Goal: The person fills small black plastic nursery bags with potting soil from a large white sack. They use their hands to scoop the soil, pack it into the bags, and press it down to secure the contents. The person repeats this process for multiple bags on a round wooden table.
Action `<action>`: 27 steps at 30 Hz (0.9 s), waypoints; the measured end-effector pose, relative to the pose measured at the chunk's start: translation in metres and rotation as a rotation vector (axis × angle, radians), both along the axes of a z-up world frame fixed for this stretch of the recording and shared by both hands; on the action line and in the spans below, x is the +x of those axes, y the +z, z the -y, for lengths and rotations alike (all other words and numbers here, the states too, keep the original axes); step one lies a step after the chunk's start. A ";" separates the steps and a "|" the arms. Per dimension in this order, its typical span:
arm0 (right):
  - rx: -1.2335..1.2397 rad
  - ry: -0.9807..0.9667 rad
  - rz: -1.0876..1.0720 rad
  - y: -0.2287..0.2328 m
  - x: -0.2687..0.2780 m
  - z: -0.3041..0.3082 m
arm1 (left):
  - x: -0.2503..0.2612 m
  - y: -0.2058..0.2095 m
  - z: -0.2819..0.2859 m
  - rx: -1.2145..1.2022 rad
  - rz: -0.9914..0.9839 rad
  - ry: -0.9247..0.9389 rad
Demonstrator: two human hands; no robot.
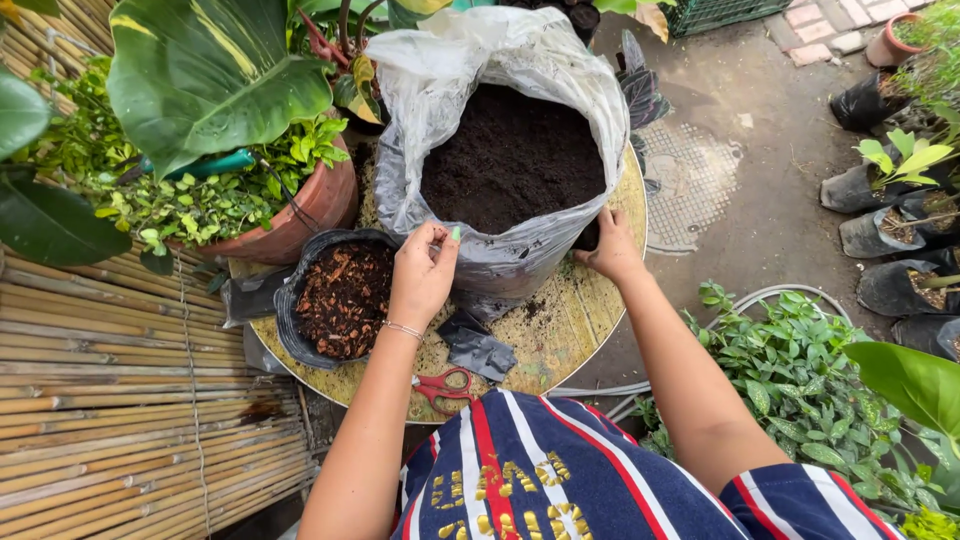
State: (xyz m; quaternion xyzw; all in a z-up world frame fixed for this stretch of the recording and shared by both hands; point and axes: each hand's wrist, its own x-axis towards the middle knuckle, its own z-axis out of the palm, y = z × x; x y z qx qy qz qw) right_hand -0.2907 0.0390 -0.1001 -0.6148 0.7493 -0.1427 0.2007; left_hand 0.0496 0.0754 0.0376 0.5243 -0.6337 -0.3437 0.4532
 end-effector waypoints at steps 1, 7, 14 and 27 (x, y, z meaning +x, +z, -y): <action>0.006 0.003 -0.001 0.008 0.002 -0.004 | 0.002 0.002 -0.004 0.006 -0.001 0.003; 0.016 0.016 -0.078 0.033 0.002 -0.022 | 0.014 0.013 -0.029 0.165 0.022 -0.111; -0.076 -0.027 -0.022 -0.023 -0.018 0.001 | 0.019 -0.079 -0.055 0.395 0.426 -0.593; 0.040 -0.060 -0.234 0.002 0.005 0.000 | 0.029 -0.129 -0.060 0.358 0.734 -0.652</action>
